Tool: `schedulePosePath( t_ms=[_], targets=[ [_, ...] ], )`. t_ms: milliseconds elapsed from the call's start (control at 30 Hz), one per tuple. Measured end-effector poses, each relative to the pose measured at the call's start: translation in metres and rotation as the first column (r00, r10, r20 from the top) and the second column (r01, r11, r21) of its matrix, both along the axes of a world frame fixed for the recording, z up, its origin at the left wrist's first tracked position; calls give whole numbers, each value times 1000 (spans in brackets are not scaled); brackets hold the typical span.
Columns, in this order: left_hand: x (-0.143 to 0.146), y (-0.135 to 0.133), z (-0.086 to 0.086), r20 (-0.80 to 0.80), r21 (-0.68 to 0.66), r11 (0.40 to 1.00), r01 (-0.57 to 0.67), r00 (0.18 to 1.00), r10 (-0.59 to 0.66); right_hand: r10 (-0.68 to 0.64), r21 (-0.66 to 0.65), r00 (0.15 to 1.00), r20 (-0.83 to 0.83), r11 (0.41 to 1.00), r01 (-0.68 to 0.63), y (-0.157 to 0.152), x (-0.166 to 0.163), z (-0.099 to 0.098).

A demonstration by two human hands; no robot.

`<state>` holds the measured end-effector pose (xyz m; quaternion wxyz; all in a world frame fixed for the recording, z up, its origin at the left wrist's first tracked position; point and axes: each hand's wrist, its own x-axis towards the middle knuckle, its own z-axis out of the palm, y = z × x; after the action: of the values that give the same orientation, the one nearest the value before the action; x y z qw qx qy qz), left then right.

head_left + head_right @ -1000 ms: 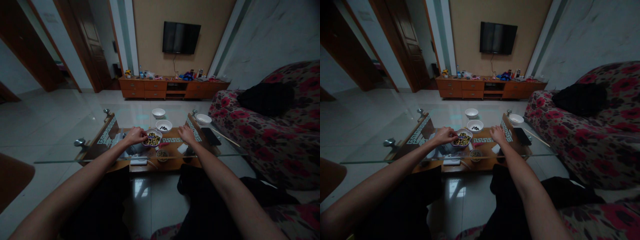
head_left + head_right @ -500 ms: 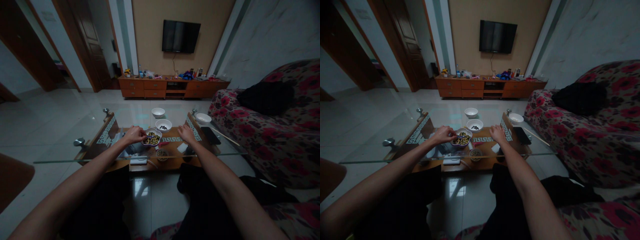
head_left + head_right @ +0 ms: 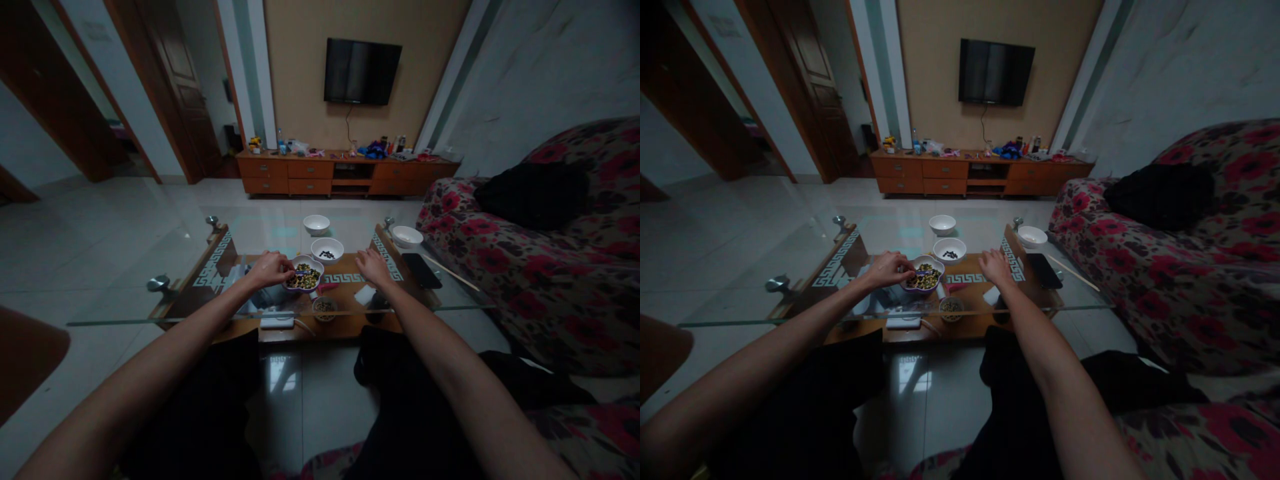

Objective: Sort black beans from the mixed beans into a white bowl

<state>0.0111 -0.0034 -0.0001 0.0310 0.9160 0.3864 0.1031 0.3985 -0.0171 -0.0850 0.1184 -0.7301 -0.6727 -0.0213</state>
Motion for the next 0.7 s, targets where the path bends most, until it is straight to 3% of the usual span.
schedulePosePath(
  t_ms=[700],
  targets=[
    [3,2,-6,49,-16,1000,-6,999,7,4,7,1000,-10,1000,-4,-1,-1,2]
  ],
)
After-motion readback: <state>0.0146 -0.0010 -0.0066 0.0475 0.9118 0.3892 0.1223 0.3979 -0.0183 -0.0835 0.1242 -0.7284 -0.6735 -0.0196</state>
